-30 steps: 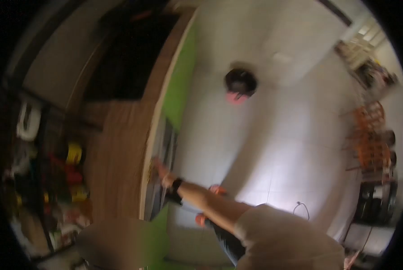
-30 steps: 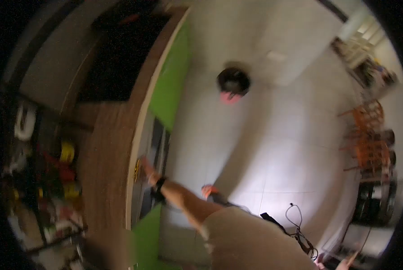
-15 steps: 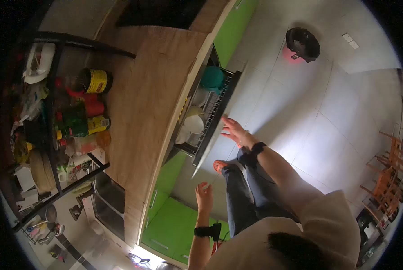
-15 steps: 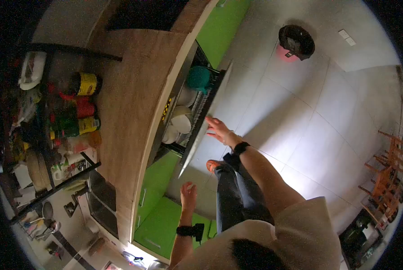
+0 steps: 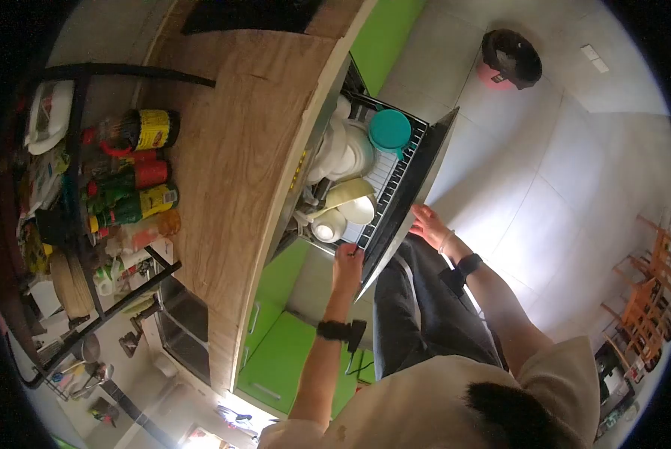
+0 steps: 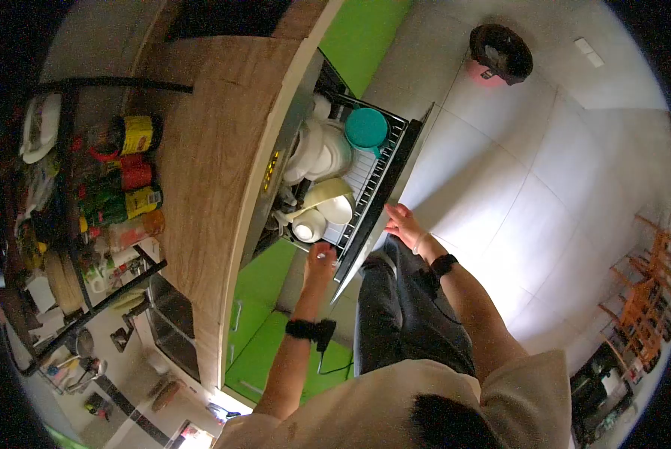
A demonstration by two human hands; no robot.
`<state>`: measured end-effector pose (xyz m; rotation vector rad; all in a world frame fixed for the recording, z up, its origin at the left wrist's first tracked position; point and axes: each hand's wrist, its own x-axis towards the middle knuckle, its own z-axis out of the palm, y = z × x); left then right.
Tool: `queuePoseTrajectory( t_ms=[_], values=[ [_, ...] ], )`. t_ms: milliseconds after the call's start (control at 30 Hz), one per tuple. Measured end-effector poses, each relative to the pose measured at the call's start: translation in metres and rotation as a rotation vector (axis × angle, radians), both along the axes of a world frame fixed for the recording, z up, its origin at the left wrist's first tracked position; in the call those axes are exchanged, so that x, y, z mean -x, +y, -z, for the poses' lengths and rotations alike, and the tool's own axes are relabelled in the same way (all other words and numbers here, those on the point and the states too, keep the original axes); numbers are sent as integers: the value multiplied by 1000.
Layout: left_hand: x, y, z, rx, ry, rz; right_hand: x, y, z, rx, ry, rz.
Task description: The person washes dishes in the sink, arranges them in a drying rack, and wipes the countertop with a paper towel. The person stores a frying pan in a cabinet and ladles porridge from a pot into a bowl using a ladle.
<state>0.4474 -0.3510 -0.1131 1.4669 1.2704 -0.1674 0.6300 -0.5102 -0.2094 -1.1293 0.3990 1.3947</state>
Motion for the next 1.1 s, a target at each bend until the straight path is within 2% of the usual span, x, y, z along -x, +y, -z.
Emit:
queuePoseTrajectory(
  t_ms=[33, 100, 133, 167, 233, 267, 333, 367, 400, 433, 467, 500, 600, 700, 733, 767, 833, 900, 1000, 1100],
  values=[
    [-12, 8, 11, 195, -18, -145, 1, 3, -6, 55, -47, 7],
    [-38, 31, 29, 500, -117, -493, -18, 16, -59, 259, -151, -355],
    [-48, 42, 34, 667, -288, -643, -28, 20, -79, 361, -203, -539],
    [-56, 54, 42, 829, -463, -792, -33, 19, -84, 298, -253, -722],
    [-73, 77, 75, 787, -614, -829, -43, 17, -88, 158, -354, -1087],
    [-80, 88, 94, 740, -664, -809, -47, 26, -93, 52, -288, -962],
    [-100, 110, 101, 816, -686, -1027, -53, 67, -99, -155, -164, -701],
    [-106, 119, 104, 854, -696, -1138, -48, 93, -93, -135, -165, -479],
    [-110, 125, 109, 875, -745, -1146, -46, 113, -77, -113, -165, -260],
    [-113, 130, 114, 897, -793, -1158, -41, 124, 1, -256, -595, -447],
    [-114, 134, 118, 917, -841, -1168, -43, 132, 37, -273, -754, -502],
    [-114, 139, 119, 946, -774, -1214, -44, 139, 73, -281, -917, -547],
    [-105, 150, 140, 837, -765, -1193, -49, 175, 60, 56, -569, -282],
    [-96, 158, 131, 989, -850, -1244, -57, 202, 49, 378, -206, -22],
    [-91, 157, 131, 978, -891, -1208, -53, 200, 78, 258, -416, -147],
    [-87, 155, 132, 967, -934, -1171, -43, 194, 131, 132, -625, -271],
    [-84, 158, 139, 940, -991, -1102, -41, 198, 141, -31, -557, -196],
    [-82, 160, 147, 904, -1017, -1044, -52, 215, 70, -87, 0, 191],
    [-90, 155, 143, 782, -1063, -1050, -48, 216, 44, -295, 202, 376],
    [-99, 155, 126, 835, -1062, -1168, -39, 202, 44, -451, 160, 411]
  ],
)
